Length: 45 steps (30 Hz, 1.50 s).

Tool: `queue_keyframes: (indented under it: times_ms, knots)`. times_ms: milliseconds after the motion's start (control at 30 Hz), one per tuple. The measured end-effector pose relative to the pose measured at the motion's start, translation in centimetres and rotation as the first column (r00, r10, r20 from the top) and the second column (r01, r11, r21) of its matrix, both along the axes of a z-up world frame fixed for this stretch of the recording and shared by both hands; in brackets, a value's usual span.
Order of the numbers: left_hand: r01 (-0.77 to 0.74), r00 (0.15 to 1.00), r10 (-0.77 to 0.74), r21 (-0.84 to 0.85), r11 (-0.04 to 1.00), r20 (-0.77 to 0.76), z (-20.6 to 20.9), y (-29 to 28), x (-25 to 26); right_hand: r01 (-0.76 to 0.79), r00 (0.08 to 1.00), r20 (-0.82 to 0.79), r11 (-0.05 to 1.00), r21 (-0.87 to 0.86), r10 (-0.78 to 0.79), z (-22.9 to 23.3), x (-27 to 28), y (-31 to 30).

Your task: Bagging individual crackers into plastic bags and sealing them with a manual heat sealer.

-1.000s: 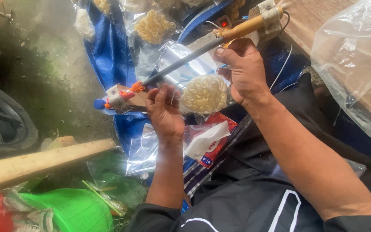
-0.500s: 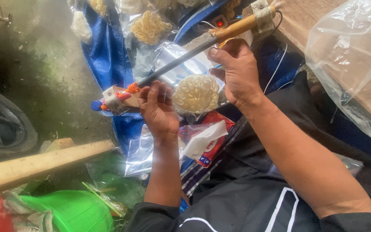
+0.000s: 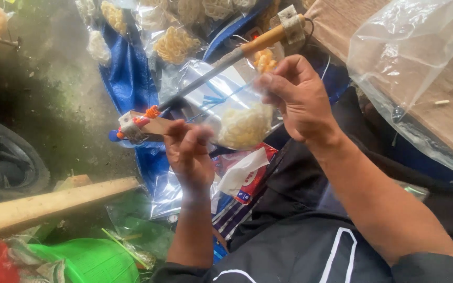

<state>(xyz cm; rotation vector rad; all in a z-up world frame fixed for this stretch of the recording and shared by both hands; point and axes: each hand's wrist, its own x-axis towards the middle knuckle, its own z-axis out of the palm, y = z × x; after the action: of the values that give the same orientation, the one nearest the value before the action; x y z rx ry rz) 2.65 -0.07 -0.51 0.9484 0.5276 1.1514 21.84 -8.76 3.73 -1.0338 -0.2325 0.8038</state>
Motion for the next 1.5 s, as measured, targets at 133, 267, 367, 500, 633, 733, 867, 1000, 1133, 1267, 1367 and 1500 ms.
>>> queue_keyframes:
  times_ms: [133, 267, 367, 500, 633, 733, 867, 1000, 1133, 1267, 1367, 1500]
  knots:
    - [0.403, 0.889, -0.318, 0.233, 0.885, -0.330, 4.1, -2.3, 0.0, -0.128, 0.982, 0.141, 0.992, 0.019, 0.124, 1.3, 0.9, -4.6]
    - [0.609, 0.724, -0.343, 0.321, 0.726, -0.598, 6.7, -4.7, 1.6, -0.184, 0.948, 0.266, 0.983, 0.006, 0.176, 2.6, 0.4, -9.0]
    - [0.634, 0.695, -0.265, 0.397, 0.664, -0.668, 8.2, -7.5, 3.3, -0.173, 0.855, 0.472, 0.976, -0.132, 0.215, 2.9, 0.2, -12.4]
    - [0.752, 0.600, -0.311, 0.388, 0.532, -0.737, 8.1, -10.1, 4.4, -0.126, 0.794, 0.577, 0.980, -0.152, 0.192, 1.7, 0.9, -16.7]
    - [0.832, 0.478, -0.368, 0.276, 0.481, -0.798, 7.8, -11.9, 5.5, 0.006, 0.847, 0.525, 0.988, -0.155, 0.077, 1.4, 1.6, -21.0]
    - [0.756, 0.419, -0.349, 0.109, 0.645, -0.838, 7.4, -12.8, 7.2, 0.221, 0.613, 0.771, 0.974, 0.042, -0.172, 2.7, 2.1, -24.4]
    - [0.510, 0.860, -0.441, 0.397, 0.763, -0.257, 6.2, -4.9, 8.3, 0.038, 0.591, 0.786, 0.980, 0.198, -0.182, 9.1, -0.9, -31.3]
    - [0.409, 0.908, -0.390, 0.115, 0.905, -0.155, 8.6, -11.3, 15.0, 0.344, 0.437, 0.862, 0.933, 0.104, -0.257, 7.2, -1.6, -35.0]
    - [0.882, 0.441, -0.142, 0.399, 0.251, -0.886, 4.8, -19.9, 16.1, 0.597, 0.252, 0.940, 0.801, 0.037, -0.231, 5.7, -1.9, -35.5]
    - [0.835, 0.538, 0.011, 0.531, -0.145, -0.843, 0.8, -22.8, 17.0, 0.724, 0.110, 0.981, 0.689, 0.029, -0.157, 2.6, -0.4, -44.8]
    - [0.868, 0.476, 0.025, 0.465, -0.173, -0.879, -1.1, -23.4, 16.8, 0.835, -0.011, 0.998, 0.549, 0.046, -0.067, 0.7, 5.7, -43.7]
    - [0.873, 0.453, -0.004, 0.445, -0.202, -0.891, -1.5, -25.0, 17.2, 0.977, 0.159, 0.973, 0.117, -0.180, 0.167, -6.5, 9.7, -48.6]
